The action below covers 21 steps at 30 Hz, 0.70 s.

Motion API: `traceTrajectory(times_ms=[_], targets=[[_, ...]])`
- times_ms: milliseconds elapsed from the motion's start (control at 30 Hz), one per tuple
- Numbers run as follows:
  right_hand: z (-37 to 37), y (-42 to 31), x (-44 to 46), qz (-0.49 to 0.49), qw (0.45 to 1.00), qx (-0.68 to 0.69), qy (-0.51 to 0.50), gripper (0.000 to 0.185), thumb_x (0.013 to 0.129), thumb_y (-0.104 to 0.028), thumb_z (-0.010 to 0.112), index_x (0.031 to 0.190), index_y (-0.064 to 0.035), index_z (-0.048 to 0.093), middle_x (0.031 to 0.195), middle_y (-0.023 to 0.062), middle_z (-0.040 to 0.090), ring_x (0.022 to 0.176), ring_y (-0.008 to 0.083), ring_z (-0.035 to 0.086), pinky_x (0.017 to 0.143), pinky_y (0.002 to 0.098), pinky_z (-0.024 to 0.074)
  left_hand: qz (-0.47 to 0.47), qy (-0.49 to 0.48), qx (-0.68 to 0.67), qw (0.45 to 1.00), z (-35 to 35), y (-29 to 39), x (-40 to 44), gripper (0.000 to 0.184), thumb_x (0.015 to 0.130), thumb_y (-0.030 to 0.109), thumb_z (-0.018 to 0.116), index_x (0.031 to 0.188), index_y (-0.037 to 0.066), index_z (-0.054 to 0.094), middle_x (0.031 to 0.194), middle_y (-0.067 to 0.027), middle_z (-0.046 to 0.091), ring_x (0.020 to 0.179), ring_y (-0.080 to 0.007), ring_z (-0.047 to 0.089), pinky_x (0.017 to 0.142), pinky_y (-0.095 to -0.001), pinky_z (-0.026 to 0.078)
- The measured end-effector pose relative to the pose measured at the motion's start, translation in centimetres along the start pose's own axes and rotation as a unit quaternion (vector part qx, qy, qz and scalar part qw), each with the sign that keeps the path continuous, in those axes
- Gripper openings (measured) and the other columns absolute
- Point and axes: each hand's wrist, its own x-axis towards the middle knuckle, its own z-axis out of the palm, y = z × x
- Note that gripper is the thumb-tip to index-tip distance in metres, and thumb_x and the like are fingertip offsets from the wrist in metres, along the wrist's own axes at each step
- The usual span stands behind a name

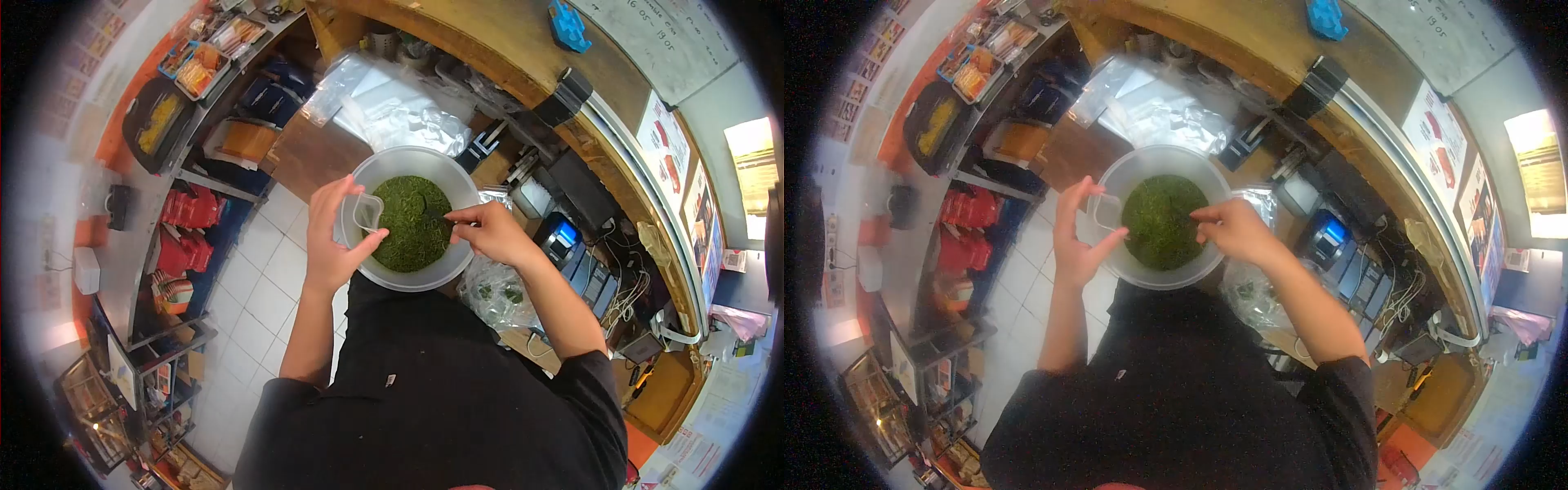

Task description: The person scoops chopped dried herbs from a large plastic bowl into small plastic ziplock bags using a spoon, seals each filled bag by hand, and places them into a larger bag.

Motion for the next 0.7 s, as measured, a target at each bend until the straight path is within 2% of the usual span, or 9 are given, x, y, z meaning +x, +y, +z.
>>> traceTrajectory(times_ms=[133,200,400,533,600,633,700], targets=[[-1.0,-0.6,-1.6,0.005,0.998,0.050,0.030,0.036,0.087,-0.011,0.063,0.120,0.0003,0.070,0.082,0.0075,0.075,0.066,0.0132,0.062,0.066,0.0300,0.0510,-0.012,-0.022,0.055,0.998,2.1,0.9,0.3,0.089,0.066,0.010,0.087,0.145,0.006,0.047,0.123,-0.0108,0.063,0.122,-0.0294,0.052,0.107,-0.0419,0.038],[-1.1,-0.2,-2.0,-0.057,0.995,0.038,0.079,0.034,0.087,-0.011,0.065,0.120,-0.0024,0.071,0.084,0.0082,0.074,0.065,0.0124,0.058,0.064,0.0298,0.0488,-0.021,-0.026,0.112,0.993,3.5,1.0,0.4,0.087,0.067,0.012,0.087,0.144,0.004,0.047,0.120,-0.0097,0.064,0.122,-0.0322,0.050,0.104,-0.0453,0.040],[0.0,0.7,-2.3,-0.166,0.976,0.006,0.141,0.033,0.087,-0.012,0.071,0.121,-0.0113,0.072,0.094,0.0110,0.072,0.066,0.0124,0.053,0.064,0.0306,0.0469,-0.058,-0.011,0.091,0.994,6.3,1.1,0.4,0.092,0.068,0.013,0.087,0.147,0.006,0.043,0.120,-0.0102,0.063,0.118,-0.0313,0.052,0.103,-0.0461,0.040],[0.0,0.2,-2.8,-0.142,0.972,0.025,0.186,0.031,0.089,-0.005,0.070,0.120,-0.0085,0.073,0.102,0.0083,0.074,0.076,0.0097,0.058,0.070,0.0267,0.0482,-0.039,-0.008,0.092,0.995,6.5,0.9,0.5,0.092,0.067,0.012,0.087,0.147,0.005,0.043,0.118,-0.0111,0.063,0.116,-0.0308,0.052,0.101,-0.0455,0.040],[-0.1,0.9,-2.6,-0.102,0.975,0.013,0.196,0.034,0.088,-0.014,0.071,0.122,-0.0108,0.072,0.099,0.0112,0.071,0.076,0.0179,0.062,0.073,0.0319,0.0504,0.011,0.028,0.124,0.992,6.4,1.0,0.5,0.092,0.067,0.012,0.087,0.147,0.002,0.043,0.117,-0.0113,0.064,0.114,-0.0329,0.054,0.101,-0.0451,0.041],[0.3,1.3,-2.6,-0.102,0.975,0.014,0.195,0.034,0.088,-0.014,0.071,0.122,-0.0108,0.072,0.099,0.0112,0.071,0.076,0.0179,0.062,0.073,0.0319,0.0504,0.010,0.027,0.125,0.992,6.4,1.1,0.1,0.092,0.067,0.012,0.087,0.147,0.002,0.043,0.117,-0.0113,0.064,0.114,-0.0329,0.054,0.101,-0.0451,0.041],[1.0,1.5,-2.2,-0.087,0.988,-0.033,0.126,0.034,0.087,-0.013,0.075,0.120,-0.0043,0.071,0.111,0.0126,0.070,0.095,0.0198,0.067,0.082,0.0308,0.0516,0.010,0.057,0.112,0.992,6.6,0.9,0.2,0.091,0.067,0.011,0.088,0.146,0.002,0.043,0.117,-0.0129,0.063,0.110,-0.0320,0.057,0.098,-0.0441,0.044]])
